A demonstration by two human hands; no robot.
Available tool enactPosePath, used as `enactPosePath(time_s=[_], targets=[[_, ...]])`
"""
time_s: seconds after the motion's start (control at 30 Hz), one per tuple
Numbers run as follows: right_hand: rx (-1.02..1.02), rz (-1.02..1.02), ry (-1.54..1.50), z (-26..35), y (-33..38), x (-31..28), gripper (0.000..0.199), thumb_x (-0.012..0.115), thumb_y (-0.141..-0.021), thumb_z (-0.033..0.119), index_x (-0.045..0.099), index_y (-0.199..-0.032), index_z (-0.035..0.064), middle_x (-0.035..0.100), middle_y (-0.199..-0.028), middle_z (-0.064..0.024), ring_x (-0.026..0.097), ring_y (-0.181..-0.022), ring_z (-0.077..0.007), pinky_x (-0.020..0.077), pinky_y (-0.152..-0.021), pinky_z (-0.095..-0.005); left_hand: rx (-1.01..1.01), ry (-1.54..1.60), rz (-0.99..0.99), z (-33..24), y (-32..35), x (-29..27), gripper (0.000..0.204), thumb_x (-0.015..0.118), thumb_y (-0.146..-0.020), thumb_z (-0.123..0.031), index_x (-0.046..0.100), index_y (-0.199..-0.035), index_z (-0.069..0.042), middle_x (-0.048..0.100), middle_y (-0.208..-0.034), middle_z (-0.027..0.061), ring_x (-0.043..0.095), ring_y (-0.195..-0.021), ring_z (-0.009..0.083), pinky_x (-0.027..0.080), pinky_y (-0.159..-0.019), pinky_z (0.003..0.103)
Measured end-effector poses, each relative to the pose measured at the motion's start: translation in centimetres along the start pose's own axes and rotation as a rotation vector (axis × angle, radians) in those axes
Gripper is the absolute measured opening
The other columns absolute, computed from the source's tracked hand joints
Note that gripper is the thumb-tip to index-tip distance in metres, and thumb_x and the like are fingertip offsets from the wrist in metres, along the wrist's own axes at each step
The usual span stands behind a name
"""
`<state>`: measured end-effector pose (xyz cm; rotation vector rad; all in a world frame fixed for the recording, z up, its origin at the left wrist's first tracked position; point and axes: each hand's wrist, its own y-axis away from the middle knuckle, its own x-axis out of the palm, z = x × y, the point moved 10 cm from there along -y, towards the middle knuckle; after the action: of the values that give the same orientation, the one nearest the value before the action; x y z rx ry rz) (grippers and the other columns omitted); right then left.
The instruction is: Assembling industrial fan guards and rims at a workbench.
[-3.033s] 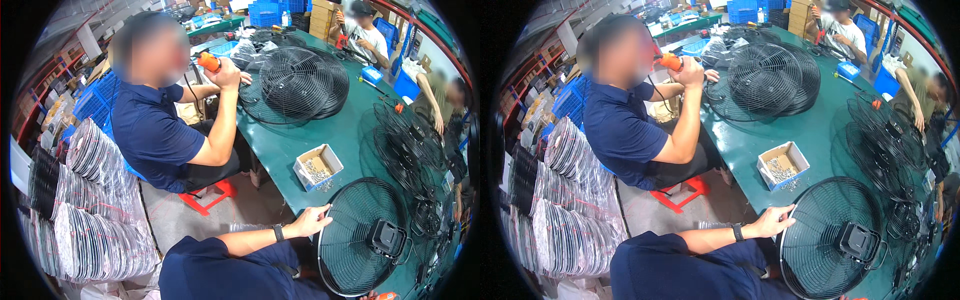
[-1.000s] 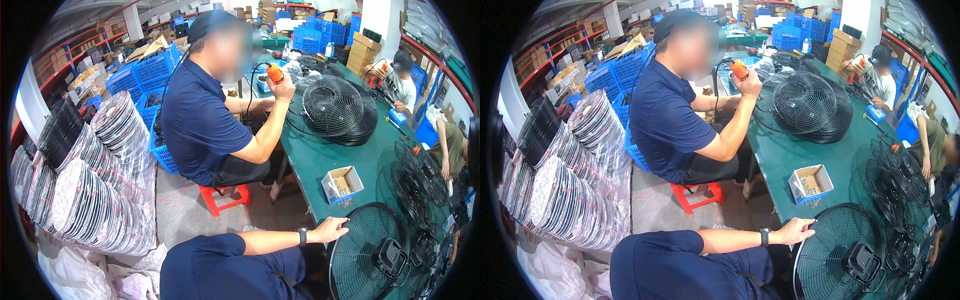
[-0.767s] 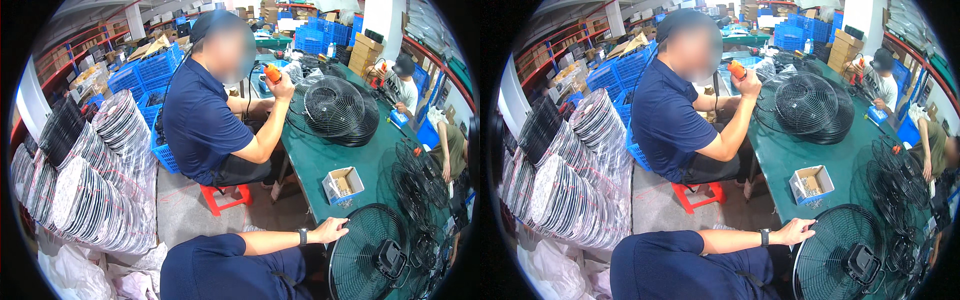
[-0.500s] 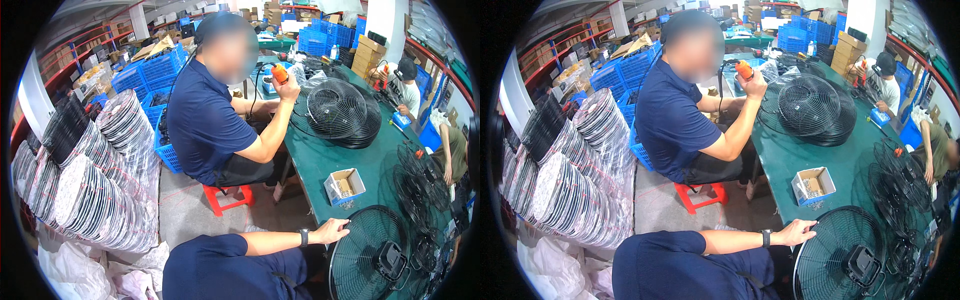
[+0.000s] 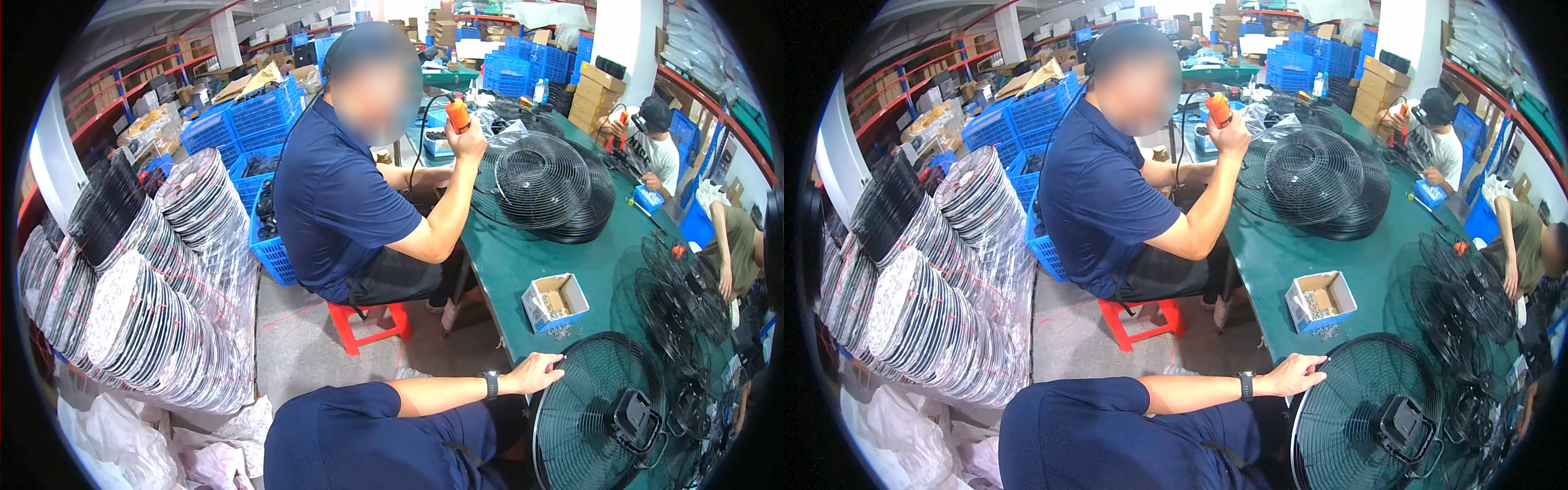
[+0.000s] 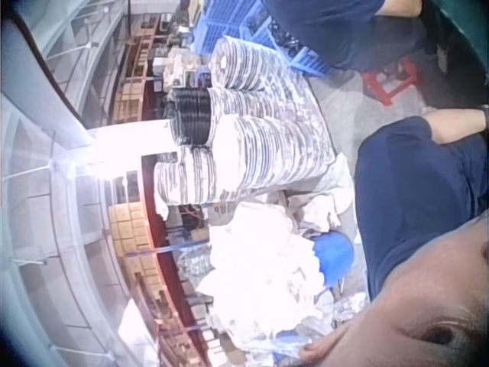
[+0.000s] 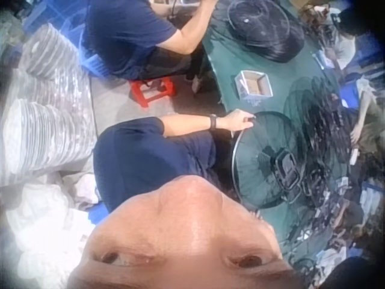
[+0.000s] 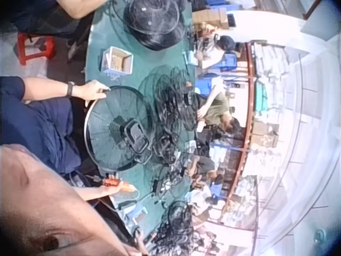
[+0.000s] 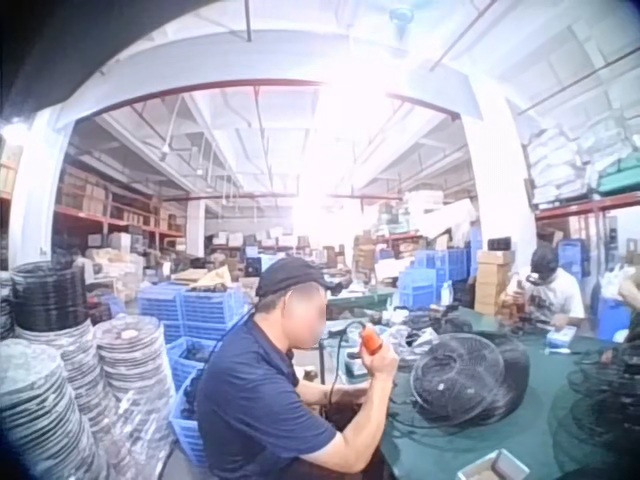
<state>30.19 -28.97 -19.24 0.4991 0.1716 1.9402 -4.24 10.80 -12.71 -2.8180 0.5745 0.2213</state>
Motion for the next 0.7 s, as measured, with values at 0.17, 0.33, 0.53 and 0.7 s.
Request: enactPosePath(time_s=[0.17,0.33,0.53,0.7], targets=[[0.019,-0.029,-0.001,0.5,1.0,1.1,0.044,0.052,-0.086,0.047,0.065,-0.088,0.0046,0.061,-0.064,-0.0086,0.056,-0.050,-0.0192,0.0312,-0.033,-0.0273,0.049,-0.019,-0.033,0.5,-0.2,0.0,0.046,0.062,-0.084,-0.021,0.054,-0.120,0.008,0.056,-0.061,0.0130,0.052,-0.053,0.0170,0.042,-0.053,0.034],[-0.023,-0.010,0.004,0.3,-0.2,-0.4,0.043,0.053,-0.086,0.045,0.065,-0.086,0.0041,0.060,-0.061,-0.0091,0.055,-0.048,-0.0194,0.0334,-0.034,-0.0279,0.059,-0.010,-0.043,0.8,-0.2,0.2,0.046,0.062,-0.084,-0.021,0.054,-0.120,0.008,0.055,-0.060,0.0132,0.052,-0.053,0.0173,0.042,-0.053,0.034],[-0.007,-0.048,0.037,0.0,-0.6,-1.3,0.041,0.054,-0.085,0.044,0.064,-0.085,0.0050,0.060,-0.061,-0.0096,0.055,-0.048,-0.0208,0.0369,-0.037,-0.0283,0.059,-0.026,-0.051,0.6,0.1,0.1,0.046,0.062,-0.085,-0.021,0.054,-0.120,0.007,0.056,-0.061,0.0138,0.053,-0.054,0.0187,0.043,-0.054,0.034],[-0.037,-0.130,-0.004,0.3,0.4,-0.7,0.039,0.055,-0.085,0.044,0.063,-0.090,0.0065,0.061,-0.065,-0.0099,0.057,-0.052,-0.0213,0.0388,-0.038,-0.0290,0.045,-0.016,-0.050,0.5,0.3,0.0,0.046,0.062,-0.085,-0.021,0.054,-0.121,0.007,0.057,-0.063,0.0140,0.054,-0.055,0.0188,0.043,-0.054,0.034]])
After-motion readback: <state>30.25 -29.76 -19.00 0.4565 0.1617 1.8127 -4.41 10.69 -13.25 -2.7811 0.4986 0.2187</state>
